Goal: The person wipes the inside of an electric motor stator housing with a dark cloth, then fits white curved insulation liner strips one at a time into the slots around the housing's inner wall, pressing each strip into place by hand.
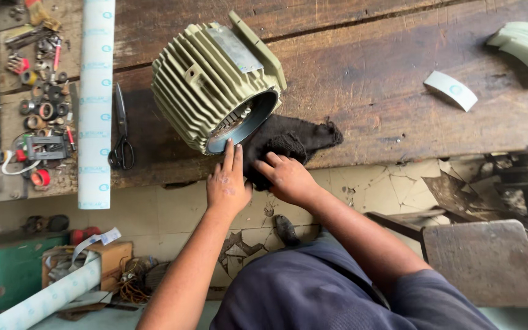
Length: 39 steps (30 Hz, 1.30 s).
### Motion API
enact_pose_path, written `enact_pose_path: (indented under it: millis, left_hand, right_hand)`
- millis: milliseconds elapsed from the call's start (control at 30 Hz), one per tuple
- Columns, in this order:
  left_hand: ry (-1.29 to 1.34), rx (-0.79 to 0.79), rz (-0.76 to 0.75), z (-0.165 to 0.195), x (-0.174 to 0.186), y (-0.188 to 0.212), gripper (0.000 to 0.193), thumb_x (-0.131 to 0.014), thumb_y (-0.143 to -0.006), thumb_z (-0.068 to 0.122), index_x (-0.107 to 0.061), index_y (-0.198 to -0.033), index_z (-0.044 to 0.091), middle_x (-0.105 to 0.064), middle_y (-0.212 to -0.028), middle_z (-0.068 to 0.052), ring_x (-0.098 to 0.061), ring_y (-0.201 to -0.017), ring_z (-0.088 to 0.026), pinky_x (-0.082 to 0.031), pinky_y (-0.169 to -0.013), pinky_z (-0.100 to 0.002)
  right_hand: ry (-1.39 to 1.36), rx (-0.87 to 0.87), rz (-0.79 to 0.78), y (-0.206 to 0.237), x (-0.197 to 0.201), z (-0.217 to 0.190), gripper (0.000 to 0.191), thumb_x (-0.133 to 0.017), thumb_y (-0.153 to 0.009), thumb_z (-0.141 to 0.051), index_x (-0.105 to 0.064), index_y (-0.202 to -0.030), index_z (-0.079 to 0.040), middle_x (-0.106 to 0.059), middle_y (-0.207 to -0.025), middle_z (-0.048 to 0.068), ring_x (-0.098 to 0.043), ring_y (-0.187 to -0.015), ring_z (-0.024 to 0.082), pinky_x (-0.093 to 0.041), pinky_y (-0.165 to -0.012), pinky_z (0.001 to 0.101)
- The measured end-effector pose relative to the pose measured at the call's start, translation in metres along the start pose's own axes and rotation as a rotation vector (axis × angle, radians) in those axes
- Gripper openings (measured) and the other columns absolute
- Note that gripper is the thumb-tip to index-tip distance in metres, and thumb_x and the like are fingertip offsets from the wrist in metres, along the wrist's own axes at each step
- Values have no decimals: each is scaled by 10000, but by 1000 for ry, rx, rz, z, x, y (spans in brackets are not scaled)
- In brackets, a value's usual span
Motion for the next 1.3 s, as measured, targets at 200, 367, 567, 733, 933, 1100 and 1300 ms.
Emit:
enact_pose_path:
  millis: [200,367,567,733,933,1100,1300]
  left_hand:
    - [128,100,80,-5,-7,-8,890,-742,-866,367,-271,-1574,103,-212,-1683,-105,-573,-1220,-423,-537,-916,-510]
    - [116,179,22,-10,-17,-15,857,-703,-896,414,-291,-1571,84,-348,-1599,-153,-599,-1219,-395,-534,-927,-509]
    - [74,206,-88,-16,-13,-10,796,-699,-901,397,-342,-1568,148,-366,-1619,-83,-598,-1239,-372,-521,-994,-475]
    - [56,162,-70,-10,-6,-8,895,-691,-890,406,-220,-1599,129,-164,-1704,-45,-563,-1293,-331,-529,-974,-438]
    - [13,166,-121,-8,-4,-8,942,-673,-905,427,-136,-1617,123,-58,-1731,-21,-537,-1339,-296,-529,-985,-430]
    - [52,148,-78,0,10,-6,984,-698,-890,431,-106,-1617,131,-59,-1720,-9,-538,-1337,-308,-540,-951,-441]
    - [69,168,-30,4,10,-5,999,-725,-867,400,-116,-1616,142,-58,-1730,-28,-601,-1243,-360,-552,-922,-458]
  right_hand:
    - [-261,-181,244,-17,38,34,524,-782,-773,-200,-574,-1240,-87,-668,-1003,150,-657,-989,373,-496,-842,501]
    - [-216,76,274,-95,39,7,469,-747,-744,-189,-577,-1162,-63,-688,-1087,190,-641,-1101,385,-520,-932,469]
    - [173,244,186,-138,15,-8,589,-657,-767,-196,-579,-1314,8,-661,-1263,217,-621,-1145,369,-524,-874,437]
    - [272,63,-117,-176,-23,-1,390,-557,-957,-199,-661,-1310,-70,-653,-1375,143,-611,-1258,321,-488,-1043,457]
    - [233,207,224,-194,11,-31,471,-592,-897,-224,-638,-1338,-65,-591,-1401,201,-548,-1262,392,-421,-1036,517]
    - [286,286,149,-175,17,-31,508,-575,-925,-196,-604,-1412,-51,-580,-1464,189,-542,-1335,383,-421,-1106,508]
    - [177,250,236,-186,18,-32,425,-595,-898,-197,-658,-1294,-54,-625,-1350,217,-582,-1217,393,-459,-1008,518]
Point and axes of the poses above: each hand's wrist, its own y-axis away from the middle knuckle, its own x-axis out of the back of the hand, z = x × y, the point moved 9 cm from there along -y, towards the middle knuckle
